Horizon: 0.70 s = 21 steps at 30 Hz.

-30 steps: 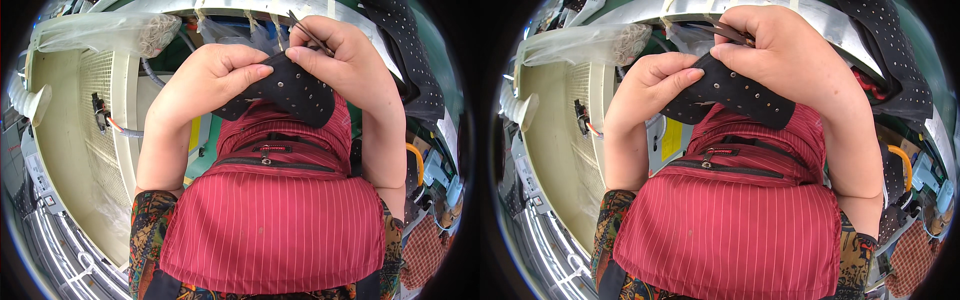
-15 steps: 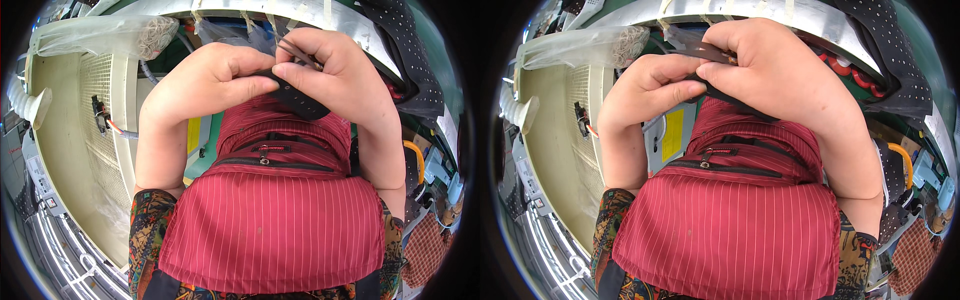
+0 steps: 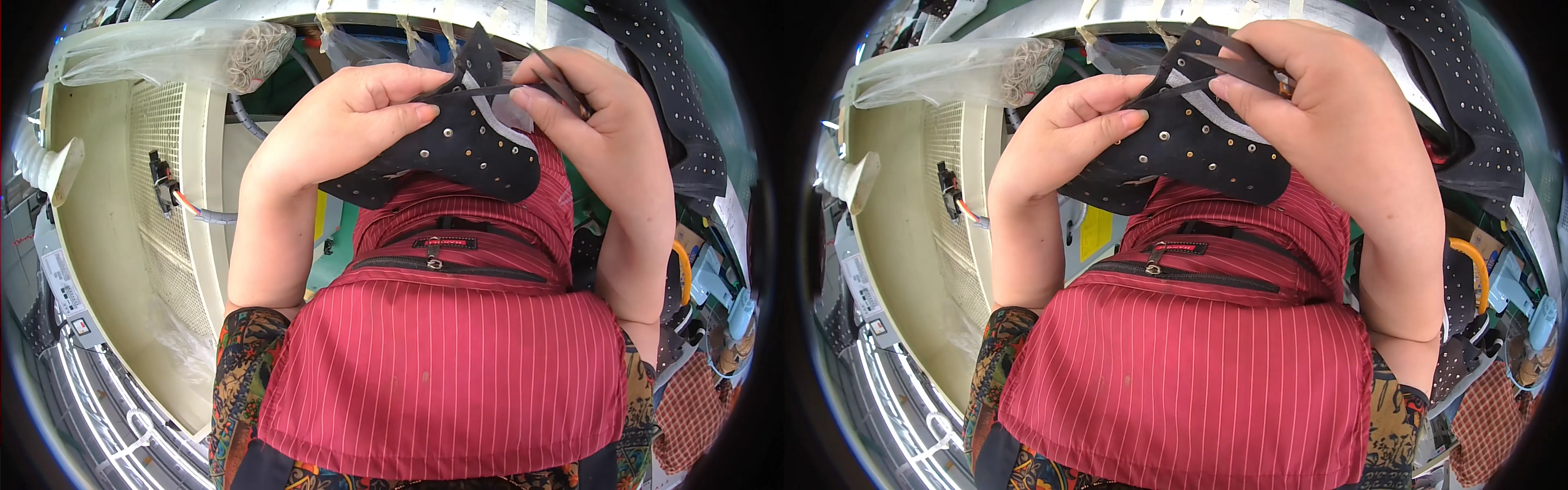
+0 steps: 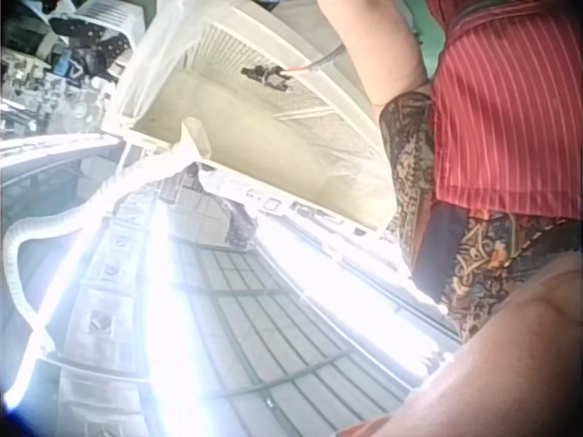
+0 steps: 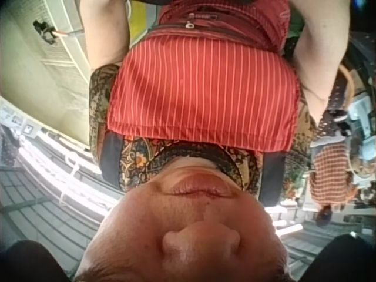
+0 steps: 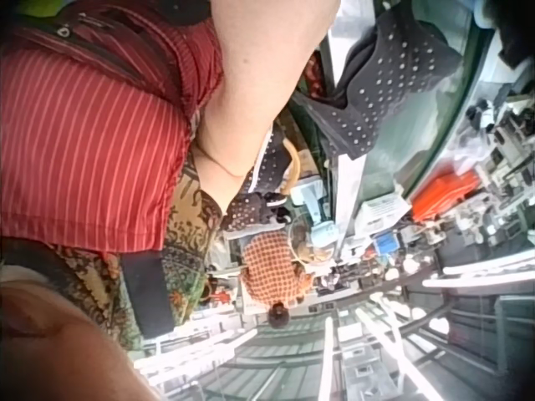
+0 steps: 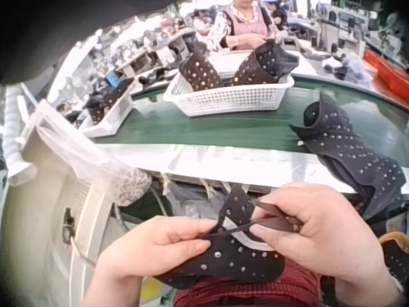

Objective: The person uses pliers to attach small metal eyelets to black fabric shoe parts. They repeatedly pick up the fabric, position the eyelets, and use the tool to secure them. The person handles multiple shoe parts, placing finished ones into a white basket on the table.

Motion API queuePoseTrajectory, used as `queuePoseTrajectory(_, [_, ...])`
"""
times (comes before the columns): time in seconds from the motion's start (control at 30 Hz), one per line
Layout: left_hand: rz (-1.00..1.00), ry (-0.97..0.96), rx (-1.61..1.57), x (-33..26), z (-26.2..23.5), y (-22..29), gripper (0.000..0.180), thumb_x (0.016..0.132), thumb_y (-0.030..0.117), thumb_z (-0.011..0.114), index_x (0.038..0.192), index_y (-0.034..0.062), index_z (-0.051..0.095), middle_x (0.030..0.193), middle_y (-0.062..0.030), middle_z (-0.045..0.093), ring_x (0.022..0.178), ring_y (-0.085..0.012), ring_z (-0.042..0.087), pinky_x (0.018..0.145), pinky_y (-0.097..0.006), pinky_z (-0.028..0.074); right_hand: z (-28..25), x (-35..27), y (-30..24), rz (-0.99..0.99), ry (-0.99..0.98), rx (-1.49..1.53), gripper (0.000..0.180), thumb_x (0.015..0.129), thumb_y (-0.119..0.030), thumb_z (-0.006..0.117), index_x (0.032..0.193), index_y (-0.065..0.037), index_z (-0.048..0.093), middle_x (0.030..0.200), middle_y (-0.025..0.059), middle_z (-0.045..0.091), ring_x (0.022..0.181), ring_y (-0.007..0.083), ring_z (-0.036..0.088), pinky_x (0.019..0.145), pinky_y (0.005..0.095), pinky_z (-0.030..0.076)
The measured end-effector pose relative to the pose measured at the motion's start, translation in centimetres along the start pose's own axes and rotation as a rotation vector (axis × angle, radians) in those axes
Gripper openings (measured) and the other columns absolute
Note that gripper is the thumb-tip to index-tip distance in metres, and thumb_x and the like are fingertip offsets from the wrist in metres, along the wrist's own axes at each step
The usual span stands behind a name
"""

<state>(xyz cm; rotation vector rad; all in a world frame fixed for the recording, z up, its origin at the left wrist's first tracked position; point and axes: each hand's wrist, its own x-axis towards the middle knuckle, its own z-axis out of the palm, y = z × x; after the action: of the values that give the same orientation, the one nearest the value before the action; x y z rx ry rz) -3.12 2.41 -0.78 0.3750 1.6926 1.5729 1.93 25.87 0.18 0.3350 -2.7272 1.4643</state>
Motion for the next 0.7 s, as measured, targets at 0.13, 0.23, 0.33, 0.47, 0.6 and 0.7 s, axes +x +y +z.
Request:
queuePoseTrajectory(0.13, [-0.011,-0.041,-0.068,0.0,0.0,-0.1,0.037,0.09,0.002,0.054,0.126,-0.0027,0.051,0.11,-0.0072,0.063,0.098,-0.011,0.058,0.087,-0.025,0.047,0.1,0.3,-0.5,0.039,0.006,0.119,0.011,0.081,-0.004,0.065,0.088,0.0,0.059,0.073,-0.0028,0.054,0.065,0.0015,0.047,0.056,0.0172,0.035])
queuePoseTrajectory(0.23, [0.013,-0.086,-0.092,0.0,0.1,-0.4,0.039,0.091,0.002,0.052,0.129,0.0001,0.049,0.109,-0.0031,0.062,0.098,-0.0069,0.055,0.088,-0.023,0.045,0.4,0.7,-0.7,0.086,0.007,0.186,0.01,0.08,-0.005,0.066,0.084,0.0,0.058,0.07,-0.004,0.051,0.062,0.0005,0.045,0.054,0.0167,0.034])
queuePoseTrajectory(0.33, [0.014,-0.099,-0.062,0.0,-0.1,-0.3,0.04,0.091,0.001,0.051,0.131,0.0013,0.049,0.111,-0.0028,0.061,0.099,-0.0068,0.054,0.089,-0.023,0.044,0.4,1.1,-0.7,0.094,0.012,0.157,0.01,0.08,-0.005,0.066,0.083,0.0,0.058,0.067,-0.0051,0.049,0.059,0.0002,0.042,0.051,0.017,0.032])
queuePoseTrajectory(0.47, [0.028,-0.106,-0.068,0.0,0.0,-0.4,0.04,0.091,0.001,0.05,0.131,0.0019,0.048,0.112,-0.0027,0.06,0.1,-0.007,0.053,0.09,-0.023,0.043,0.5,1.3,-0.4,0.095,0.019,0.13,0.011,0.08,-0.006,0.067,0.082,-0.001,0.057,0.065,-0.0057,0.047,0.058,0.0004,0.04,0.051,0.0173,0.031])
queuePoseTrajectory(0.6, [0.06,-0.142,-0.021,0.1,-0.2,-0.3,0.043,0.089,-0.004,0.051,0.131,-0.002,0.046,0.125,-0.0108,0.055,0.114,-0.0161,0.052,0.097,-0.03,0.042,0.7,1.5,-0.2,0.115,0.019,0.155,0.011,0.08,-0.006,0.067,0.082,-0.001,0.058,0.066,-0.006,0.047,0.058,0.0003,0.039,0.05,0.0173,0.03])
queuePoseTrajectory(0.7, [0.053,-0.124,0.044,0.1,-0.1,-0.1,0.043,0.089,-0.004,0.05,0.132,-0.0018,0.046,0.128,-0.011,0.053,0.116,-0.0167,0.051,0.098,-0.03,0.04,0.8,1.6,0.2,0.12,-0.013,0.188,0.01,0.08,-0.007,0.067,0.083,-0.002,0.058,0.066,-0.006,0.046,0.058,0.0002,0.039,0.051,0.0172,0.03])
